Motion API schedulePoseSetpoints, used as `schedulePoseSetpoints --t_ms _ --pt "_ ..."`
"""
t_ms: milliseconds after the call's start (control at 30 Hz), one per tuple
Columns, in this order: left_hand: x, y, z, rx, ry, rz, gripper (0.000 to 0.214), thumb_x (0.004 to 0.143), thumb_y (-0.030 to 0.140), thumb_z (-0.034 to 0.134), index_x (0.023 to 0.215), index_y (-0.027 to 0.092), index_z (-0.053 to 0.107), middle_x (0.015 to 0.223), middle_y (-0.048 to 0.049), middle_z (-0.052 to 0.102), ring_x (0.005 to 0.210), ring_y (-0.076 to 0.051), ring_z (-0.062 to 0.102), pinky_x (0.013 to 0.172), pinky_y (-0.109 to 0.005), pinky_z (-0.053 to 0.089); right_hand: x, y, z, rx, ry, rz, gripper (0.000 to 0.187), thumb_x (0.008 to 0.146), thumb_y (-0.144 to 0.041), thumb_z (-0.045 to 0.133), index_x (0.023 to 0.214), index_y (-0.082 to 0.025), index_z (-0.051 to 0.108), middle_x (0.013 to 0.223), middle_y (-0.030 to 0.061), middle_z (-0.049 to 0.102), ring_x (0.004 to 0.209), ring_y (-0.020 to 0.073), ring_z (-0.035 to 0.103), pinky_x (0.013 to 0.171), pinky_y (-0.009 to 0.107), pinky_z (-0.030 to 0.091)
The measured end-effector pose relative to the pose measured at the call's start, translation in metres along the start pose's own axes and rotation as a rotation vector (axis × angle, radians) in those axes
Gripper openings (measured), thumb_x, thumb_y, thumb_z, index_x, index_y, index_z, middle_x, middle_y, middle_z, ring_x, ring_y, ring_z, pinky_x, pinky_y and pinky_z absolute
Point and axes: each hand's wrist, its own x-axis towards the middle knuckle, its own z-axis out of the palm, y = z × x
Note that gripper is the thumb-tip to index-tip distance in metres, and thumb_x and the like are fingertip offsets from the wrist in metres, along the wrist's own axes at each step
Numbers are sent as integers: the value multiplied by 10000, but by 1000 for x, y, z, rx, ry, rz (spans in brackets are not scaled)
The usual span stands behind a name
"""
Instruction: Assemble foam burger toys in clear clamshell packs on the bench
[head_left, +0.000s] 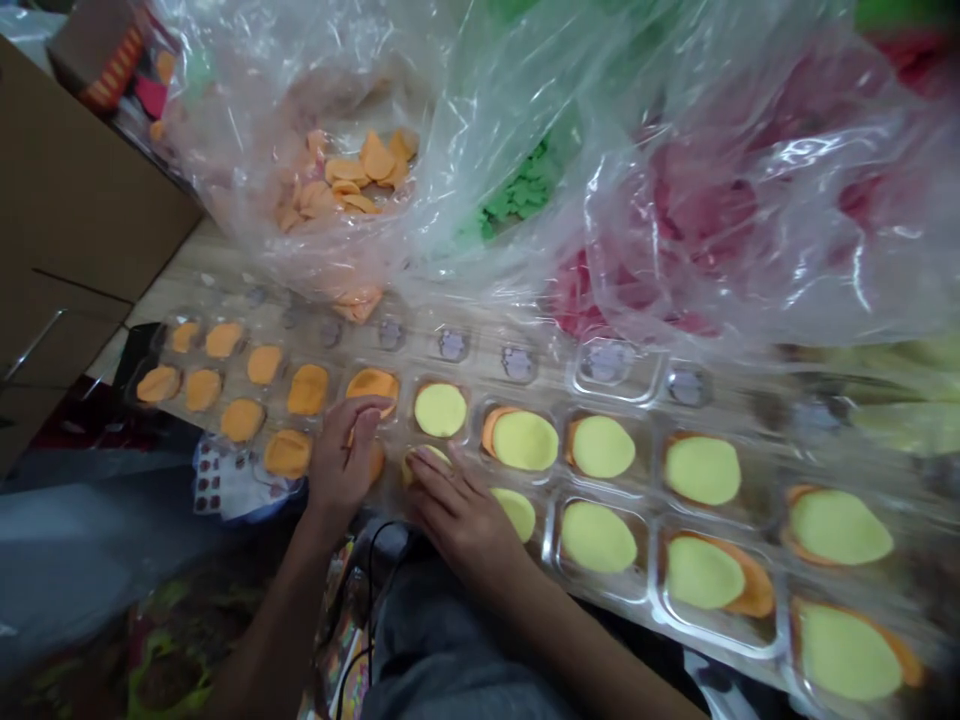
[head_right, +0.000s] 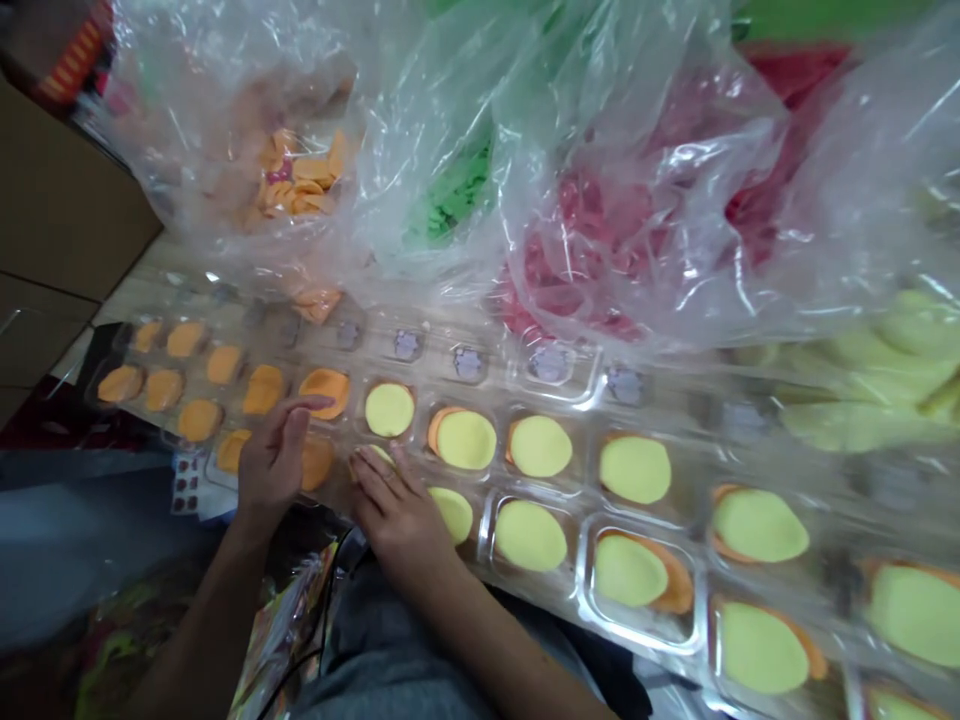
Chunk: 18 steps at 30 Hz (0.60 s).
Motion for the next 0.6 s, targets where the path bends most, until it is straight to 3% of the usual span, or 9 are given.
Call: schedulePoseSetpoints --t_ms 100,200,333,500,600 --pt "-8 -2 -5 82 -40 50 223 917 267 413 919 180 617 902 -33 677 885 -160 606 799 -281 447 -4 -4 4 -78 -70 6 237 914 -187 468 1021 -76 648 1132 124 671 1136 283 566 1035 538 383" --pt "-21 -3 -1 252 -106 283 202 907 213 419 942 176 615 915 -44 689 894 -169 605 864 -319 421 -8 -6 -7 -70 -92 -14 265 930 -178 424 1028 -80 649 1069 107 698 1076 233 607 1023 439 436" --pt "-47 -4 11 429 -197 597 292 923 259 417 1136 115 558 1080 -119 669 1045 -209 569 977 -370 357 -10 5 -27 -151 -39 7 269 932 -162 412 1024 -92 654 1099 112 687 1053 238 619 984 469 464" --pt "-72 -8 18 539 -187 582 368 927 342 405 1187 117 534 1116 -114 660 1106 -221 536 1069 -399 237 -6 24 -33 -232 -129 42 260 886 -153 507 1107 -94 630 1171 99 655 1154 275 549 1018 517 416" --pt "-75 -10 19 583 -163 594 380 933 377 359 1158 152 566 1123 -128 645 1095 -230 537 1055 -414 247 -3 21 -28 -248 -162 27 293 822 -151 605 1104 -75 632 1193 130 636 1169 300 531 1034 528 390"
